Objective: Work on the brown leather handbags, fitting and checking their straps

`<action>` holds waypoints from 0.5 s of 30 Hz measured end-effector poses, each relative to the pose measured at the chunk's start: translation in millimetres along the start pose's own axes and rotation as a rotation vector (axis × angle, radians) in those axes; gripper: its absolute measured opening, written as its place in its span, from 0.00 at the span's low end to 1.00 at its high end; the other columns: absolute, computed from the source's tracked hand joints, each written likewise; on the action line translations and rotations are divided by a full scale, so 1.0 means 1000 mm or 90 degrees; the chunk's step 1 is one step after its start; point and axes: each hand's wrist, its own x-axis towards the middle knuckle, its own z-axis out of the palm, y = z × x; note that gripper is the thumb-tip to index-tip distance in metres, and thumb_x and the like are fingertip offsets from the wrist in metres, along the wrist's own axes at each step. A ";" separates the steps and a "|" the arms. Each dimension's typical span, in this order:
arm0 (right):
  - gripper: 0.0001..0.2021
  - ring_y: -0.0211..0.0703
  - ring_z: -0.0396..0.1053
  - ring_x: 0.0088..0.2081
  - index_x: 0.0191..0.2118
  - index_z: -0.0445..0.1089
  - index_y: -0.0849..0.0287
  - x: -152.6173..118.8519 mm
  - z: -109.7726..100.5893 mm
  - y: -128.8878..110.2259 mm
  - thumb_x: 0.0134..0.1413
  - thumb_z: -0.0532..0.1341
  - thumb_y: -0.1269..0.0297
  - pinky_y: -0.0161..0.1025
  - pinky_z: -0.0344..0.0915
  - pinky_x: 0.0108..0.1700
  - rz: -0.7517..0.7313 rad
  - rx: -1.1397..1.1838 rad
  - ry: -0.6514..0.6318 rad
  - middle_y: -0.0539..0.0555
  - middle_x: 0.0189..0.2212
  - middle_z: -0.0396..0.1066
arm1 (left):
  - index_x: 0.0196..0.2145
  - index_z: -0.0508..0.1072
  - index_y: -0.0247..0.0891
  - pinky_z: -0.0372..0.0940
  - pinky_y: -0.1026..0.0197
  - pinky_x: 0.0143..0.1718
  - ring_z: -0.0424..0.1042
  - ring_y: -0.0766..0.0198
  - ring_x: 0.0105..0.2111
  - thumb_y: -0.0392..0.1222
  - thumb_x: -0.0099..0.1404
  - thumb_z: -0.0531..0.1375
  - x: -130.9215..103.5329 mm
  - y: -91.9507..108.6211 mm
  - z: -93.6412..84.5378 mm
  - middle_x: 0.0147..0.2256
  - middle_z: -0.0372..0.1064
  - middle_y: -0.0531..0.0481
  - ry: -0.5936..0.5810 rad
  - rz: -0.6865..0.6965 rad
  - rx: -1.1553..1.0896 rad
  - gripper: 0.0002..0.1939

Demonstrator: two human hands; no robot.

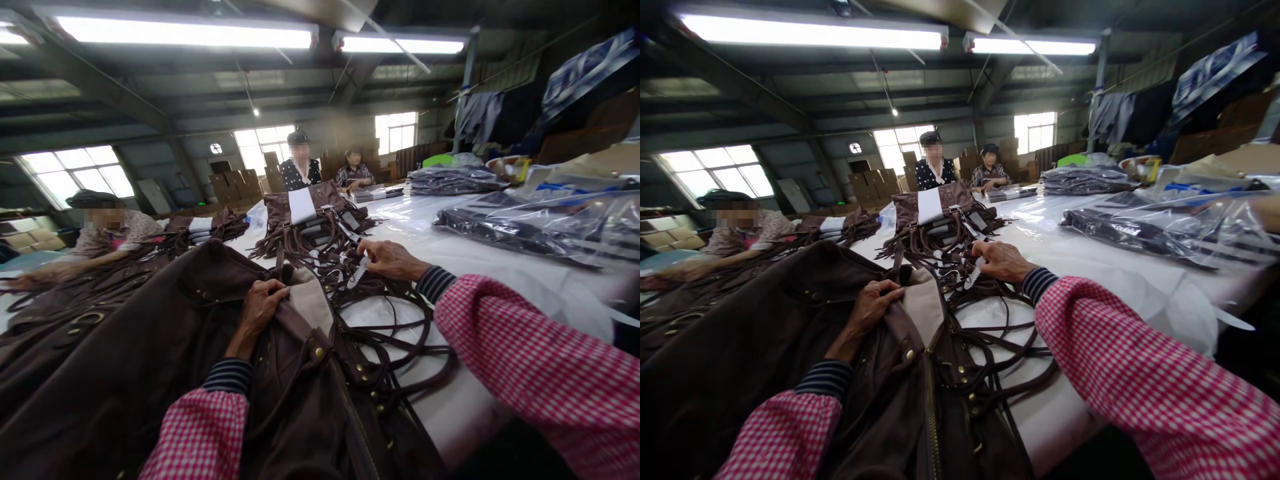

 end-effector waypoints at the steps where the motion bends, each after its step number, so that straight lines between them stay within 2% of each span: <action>1: 0.14 0.43 0.67 0.36 0.47 0.69 0.56 0.002 0.002 -0.002 0.52 0.59 0.69 0.36 0.55 0.36 -0.005 -0.045 -0.002 0.50 0.32 0.71 | 0.33 0.81 0.42 0.62 0.59 0.41 0.69 0.57 0.38 0.54 0.58 0.62 0.000 0.000 0.000 0.33 0.68 0.50 0.002 -0.001 0.001 0.15; 5: 0.11 0.49 0.67 0.47 0.46 0.70 0.57 -0.011 0.008 -0.008 0.57 0.57 0.69 0.38 0.58 0.43 -0.023 -0.113 0.022 0.56 0.44 0.73 | 0.33 0.81 0.41 0.62 0.59 0.42 0.69 0.58 0.38 0.53 0.58 0.62 0.000 0.000 0.001 0.34 0.67 0.50 0.002 -0.003 -0.010 0.14; 7: 0.09 0.47 0.68 0.44 0.43 0.71 0.58 -0.026 0.009 -0.009 0.58 0.57 0.70 0.37 0.58 0.43 -0.033 -0.107 0.015 0.56 0.42 0.73 | 0.33 0.81 0.41 0.62 0.59 0.42 0.69 0.58 0.38 0.53 0.58 0.62 0.000 0.001 0.001 0.34 0.67 0.50 0.001 -0.001 -0.013 0.14; 11: 0.05 0.43 0.70 0.38 0.37 0.71 0.57 -0.054 0.018 -0.015 0.59 0.57 0.70 0.35 0.59 0.40 -0.059 -0.046 -0.092 0.53 0.36 0.73 | 0.32 0.81 0.40 0.61 0.60 0.41 0.69 0.58 0.38 0.50 0.58 0.62 -0.002 0.004 0.002 0.33 0.68 0.49 0.001 0.011 -0.013 0.12; 15: 0.05 0.44 0.71 0.41 0.39 0.72 0.58 -0.061 0.041 -0.029 0.61 0.58 0.67 0.36 0.59 0.40 -0.095 -0.061 -0.141 0.55 0.40 0.73 | 0.33 0.81 0.39 0.62 0.60 0.40 0.68 0.59 0.37 0.49 0.58 0.63 -0.004 0.007 0.002 0.33 0.69 0.49 0.008 -0.003 -0.018 0.12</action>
